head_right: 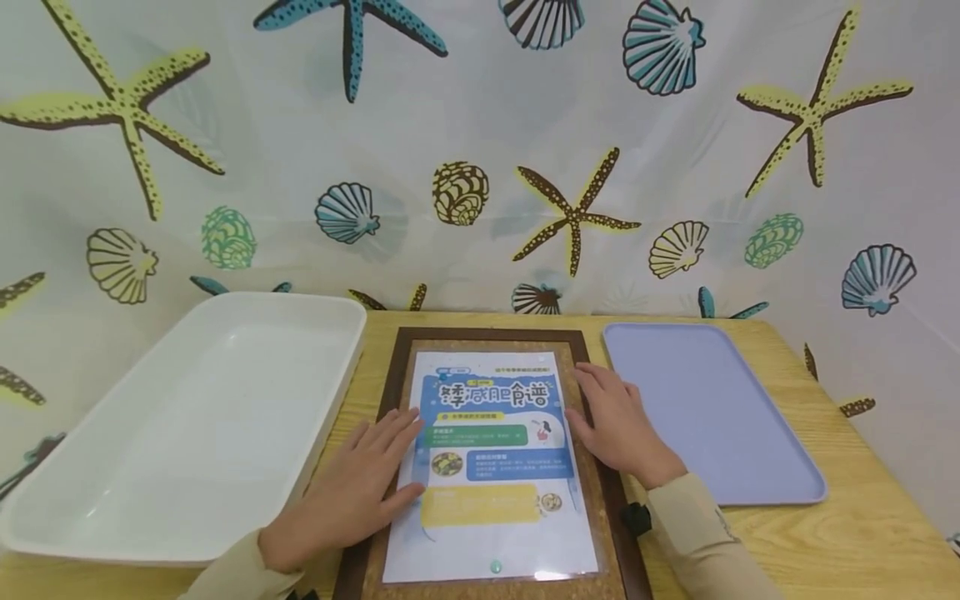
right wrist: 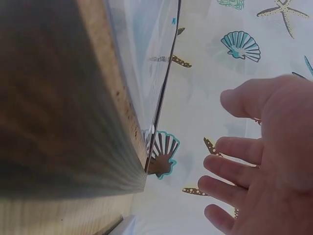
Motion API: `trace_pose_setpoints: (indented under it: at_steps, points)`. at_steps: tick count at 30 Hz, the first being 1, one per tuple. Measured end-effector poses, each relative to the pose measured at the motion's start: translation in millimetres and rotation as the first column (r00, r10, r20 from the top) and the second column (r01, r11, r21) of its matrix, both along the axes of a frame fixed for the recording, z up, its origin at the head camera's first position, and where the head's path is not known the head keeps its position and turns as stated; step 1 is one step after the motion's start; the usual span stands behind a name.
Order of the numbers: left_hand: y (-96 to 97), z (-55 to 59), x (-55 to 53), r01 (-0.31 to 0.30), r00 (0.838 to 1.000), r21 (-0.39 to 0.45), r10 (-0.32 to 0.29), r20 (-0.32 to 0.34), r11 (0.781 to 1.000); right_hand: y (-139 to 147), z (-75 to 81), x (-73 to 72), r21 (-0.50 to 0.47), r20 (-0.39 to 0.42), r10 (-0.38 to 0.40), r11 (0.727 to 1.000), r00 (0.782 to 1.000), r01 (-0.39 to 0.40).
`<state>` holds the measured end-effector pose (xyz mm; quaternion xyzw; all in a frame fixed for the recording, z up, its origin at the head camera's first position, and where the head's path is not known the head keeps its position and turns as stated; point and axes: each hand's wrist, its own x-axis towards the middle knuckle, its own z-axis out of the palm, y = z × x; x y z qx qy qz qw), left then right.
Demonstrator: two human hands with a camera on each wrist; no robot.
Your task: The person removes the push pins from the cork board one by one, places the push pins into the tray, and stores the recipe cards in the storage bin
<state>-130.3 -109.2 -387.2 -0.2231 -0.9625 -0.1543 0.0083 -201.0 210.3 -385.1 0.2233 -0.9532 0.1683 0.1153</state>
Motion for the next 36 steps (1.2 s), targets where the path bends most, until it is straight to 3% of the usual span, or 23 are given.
trace_pose_setpoints:
  at_steps: [6, 12, 19, 29, 36]
  points:
    - [4.0, 0.1, 1.4, 0.029, 0.995, 0.075, -0.036, 0.097, 0.997, -8.1, 0.8, -0.8, 0.008, -0.001, 0.049, 0.999, 0.999, -0.049]
    - [4.2, -2.7, -1.2, 0.061, 0.994, 0.091, -0.068, 0.084, 0.994, -20.9, 2.7, -5.1, 0.018, 0.000, 0.088, 0.996, 0.996, -0.088]
    - [6.2, -5.9, -5.6, 0.133, 0.979, 0.174, -0.157, 0.130, 0.976, -37.6, 7.6, -8.9, -0.011, 0.004, 0.143, 0.990, 0.990, -0.143]
    - [7.1, -12.6, -8.8, 0.147, 0.972, 0.184, -0.177, 0.157, 0.972, -62.2, 7.4, -17.6, -0.047, -0.010, 0.183, 0.982, 0.983, -0.183]
    - [7.8, -12.6, -9.1, 0.128, 0.978, 0.129, -0.146, 0.146, 0.983, -72.2, 3.5, -24.4, -0.087, 0.071, 0.238, 0.969, 0.969, -0.232]
